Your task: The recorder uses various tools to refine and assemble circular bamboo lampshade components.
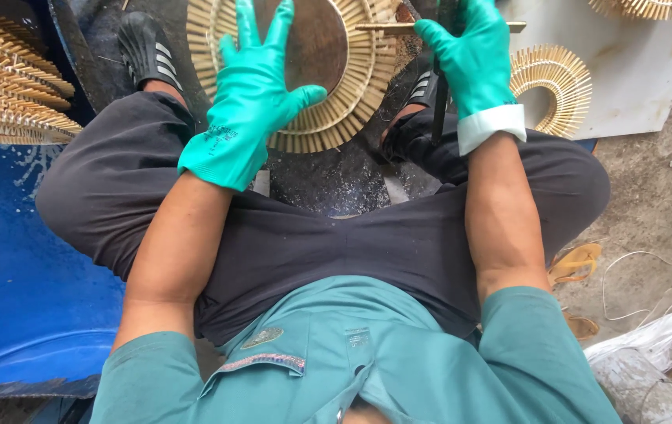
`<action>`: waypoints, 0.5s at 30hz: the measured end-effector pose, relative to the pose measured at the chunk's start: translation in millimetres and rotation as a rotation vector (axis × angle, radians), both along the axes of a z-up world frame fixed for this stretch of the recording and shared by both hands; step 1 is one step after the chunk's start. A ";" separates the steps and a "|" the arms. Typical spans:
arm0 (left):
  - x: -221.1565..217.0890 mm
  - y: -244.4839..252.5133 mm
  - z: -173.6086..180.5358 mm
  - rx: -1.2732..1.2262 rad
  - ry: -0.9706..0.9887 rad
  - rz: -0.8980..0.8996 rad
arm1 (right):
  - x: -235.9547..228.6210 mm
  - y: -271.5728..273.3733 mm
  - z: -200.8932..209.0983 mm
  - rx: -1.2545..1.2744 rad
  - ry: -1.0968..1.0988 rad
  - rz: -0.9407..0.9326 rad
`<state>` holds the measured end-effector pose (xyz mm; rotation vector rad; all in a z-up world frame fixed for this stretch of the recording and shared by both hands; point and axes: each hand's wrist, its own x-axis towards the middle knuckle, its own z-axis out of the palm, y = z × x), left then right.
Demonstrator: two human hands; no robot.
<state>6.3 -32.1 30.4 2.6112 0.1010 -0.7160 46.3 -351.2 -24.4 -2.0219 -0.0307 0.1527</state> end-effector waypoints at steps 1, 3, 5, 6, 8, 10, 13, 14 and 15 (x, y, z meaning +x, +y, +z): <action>-2.0 3.9 -10.7 0.000 0.003 -0.002 | -1.9 4.8 1.6 0.000 0.003 -0.002; -6.5 11.6 -32.3 -0.030 -0.278 -0.176 | -5.4 14.5 4.8 0.053 0.088 0.012; -5.1 10.8 -24.9 -0.029 -0.221 -0.165 | -5.7 11.8 1.8 -0.052 0.033 0.033; -4.7 9.8 -21.0 -0.026 -0.166 -0.154 | -5.6 9.9 0.8 -0.157 -0.025 0.054; -3.1 10.5 -24.8 -0.022 -0.192 -0.168 | -5.3 13.2 7.1 -0.122 0.002 0.045; -3.0 10.9 -23.9 -0.017 -0.213 -0.193 | -8.4 13.9 6.4 -0.084 0.035 0.026; 0.5 9.5 -18.1 -0.030 -0.159 -0.166 | -8.5 10.3 4.4 -0.080 -0.079 0.068; 0.8 10.4 -17.5 -0.027 -0.157 -0.177 | -9.0 10.6 8.8 -0.013 -0.039 0.072; 0.3 11.5 -16.7 -0.025 -0.155 -0.186 | -9.7 11.2 13.4 0.054 0.000 0.079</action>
